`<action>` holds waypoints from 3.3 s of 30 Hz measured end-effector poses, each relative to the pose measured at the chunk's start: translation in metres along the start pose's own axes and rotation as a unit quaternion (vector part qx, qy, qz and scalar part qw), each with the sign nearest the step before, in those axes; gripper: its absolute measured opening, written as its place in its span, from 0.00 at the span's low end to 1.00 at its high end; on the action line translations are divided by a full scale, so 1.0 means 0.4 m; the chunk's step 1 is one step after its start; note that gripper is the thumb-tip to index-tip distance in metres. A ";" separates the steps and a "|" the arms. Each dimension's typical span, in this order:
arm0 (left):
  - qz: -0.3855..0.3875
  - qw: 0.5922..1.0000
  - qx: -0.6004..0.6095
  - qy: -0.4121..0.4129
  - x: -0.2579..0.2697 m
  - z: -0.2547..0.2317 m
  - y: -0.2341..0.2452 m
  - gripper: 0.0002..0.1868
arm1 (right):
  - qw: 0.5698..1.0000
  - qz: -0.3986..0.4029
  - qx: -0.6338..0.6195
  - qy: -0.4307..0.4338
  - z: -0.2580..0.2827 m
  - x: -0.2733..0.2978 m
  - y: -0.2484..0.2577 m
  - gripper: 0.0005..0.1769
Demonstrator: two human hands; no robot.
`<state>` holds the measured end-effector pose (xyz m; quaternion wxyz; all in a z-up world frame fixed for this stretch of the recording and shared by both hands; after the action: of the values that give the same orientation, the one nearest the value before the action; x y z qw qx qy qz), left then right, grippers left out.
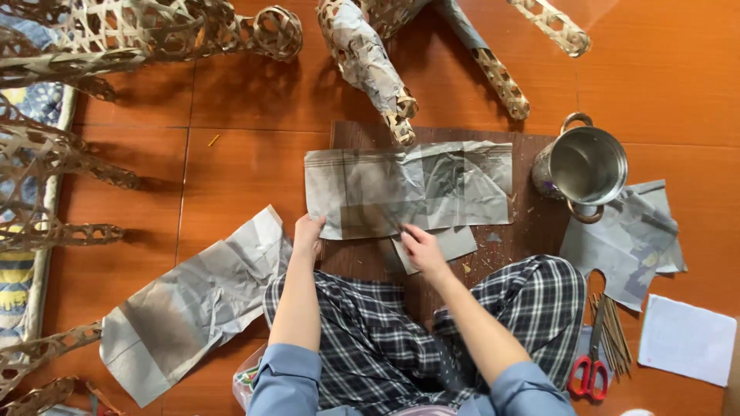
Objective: Wrapping a woven bamboo giraffe sculpture with pieces of paper
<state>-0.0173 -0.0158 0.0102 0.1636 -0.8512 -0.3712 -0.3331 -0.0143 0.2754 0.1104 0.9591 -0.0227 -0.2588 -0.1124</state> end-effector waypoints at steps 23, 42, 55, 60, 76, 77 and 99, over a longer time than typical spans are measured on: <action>0.005 0.998 -0.014 -0.056 0.031 -0.027 0.013 0.16 | 0.999 -0.013 0.017 -0.046 0.012 0.039 0.068 0.09; -0.007 0.990 -0.073 -0.119 0.099 -0.080 0.031 0.17 | 0.683 -0.096 0.711 0.133 0.170 0.083 0.446 0.13; 0.075 0.980 -0.137 -0.127 -0.001 -0.028 0.046 0.17 | 0.807 -0.108 0.547 0.194 0.338 0.062 0.309 0.19; 0.080 0.964 -0.217 -0.132 0.003 -0.046 0.067 0.16 | 0.816 0.045 0.539 0.204 0.364 0.142 0.282 0.31; -0.012 0.944 -0.235 -0.230 0.033 -0.097 0.055 0.13 | 0.837 -0.284 0.398 0.244 0.471 0.067 0.450 0.21; -0.016 0.945 -0.232 -0.231 0.034 -0.091 0.061 0.13 | 0.768 -0.329 0.501 0.224 0.439 -0.011 0.539 0.20; 0.000 0.937 -0.269 -0.224 0.016 -0.075 0.051 0.27 | 0.977 0.118 -0.162 -0.075 0.134 0.144 0.209 0.26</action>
<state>-0.0122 -0.0419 0.0356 -0.1590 -0.9161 -0.2946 -0.2208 0.0268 0.3507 0.1871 0.9270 -0.2165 -0.3040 -0.0367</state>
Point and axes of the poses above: each hand's wrist, its own x-axis away from the middle knuckle, its own y-axis out of the back of the hand, z = x × y, the point moved 3 cm from there along -x, towards the middle knuckle, and after that the axes turned 9 degrees about -z, right-handed, at the moved point
